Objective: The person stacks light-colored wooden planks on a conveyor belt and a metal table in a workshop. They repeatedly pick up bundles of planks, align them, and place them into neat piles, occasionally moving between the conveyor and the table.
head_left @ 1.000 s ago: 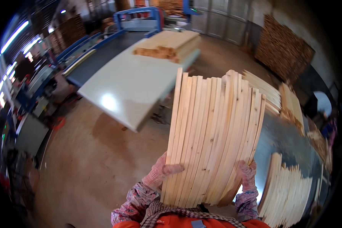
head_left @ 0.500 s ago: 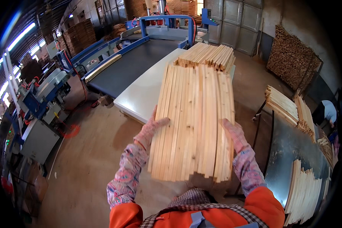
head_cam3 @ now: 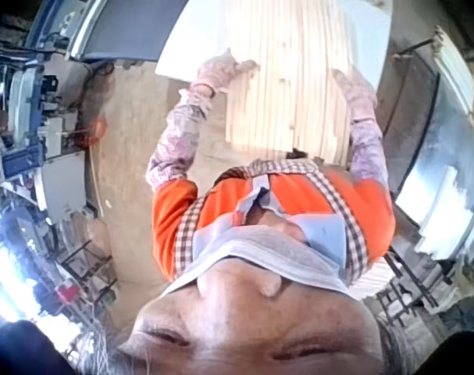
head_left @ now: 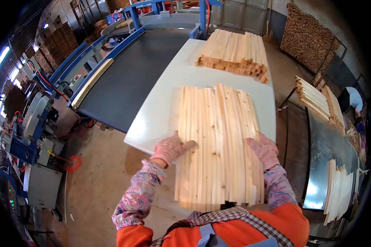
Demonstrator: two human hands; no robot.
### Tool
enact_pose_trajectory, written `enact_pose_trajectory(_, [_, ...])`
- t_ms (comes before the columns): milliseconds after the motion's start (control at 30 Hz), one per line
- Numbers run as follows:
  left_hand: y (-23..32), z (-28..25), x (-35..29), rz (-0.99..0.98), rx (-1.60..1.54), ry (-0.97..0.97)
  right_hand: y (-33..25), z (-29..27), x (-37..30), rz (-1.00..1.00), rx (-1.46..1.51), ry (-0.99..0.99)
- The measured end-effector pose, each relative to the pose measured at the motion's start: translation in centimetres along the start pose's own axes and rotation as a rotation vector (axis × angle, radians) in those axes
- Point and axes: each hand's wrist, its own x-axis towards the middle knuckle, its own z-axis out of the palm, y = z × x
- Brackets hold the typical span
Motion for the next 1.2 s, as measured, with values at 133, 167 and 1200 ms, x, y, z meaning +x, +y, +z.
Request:
enact_pose_trajectory(133, [-4.9,-1.7,2.5,0.066,-0.157,0.003,-0.9,4.0,4.6,0.119,0.502,-0.046])
enact_pose_trajectory(167, [-6.8,-2.7,3.7,0.07,-0.192,0.029,-2.0,4.7,6.1,0.034,0.596,-0.052])
enact_pose_trajectory(1200, [-29.9,-30.2,5.7,1.021,-0.895,0.46,-55.8,16.2,29.4,-0.989,0.546,0.043])
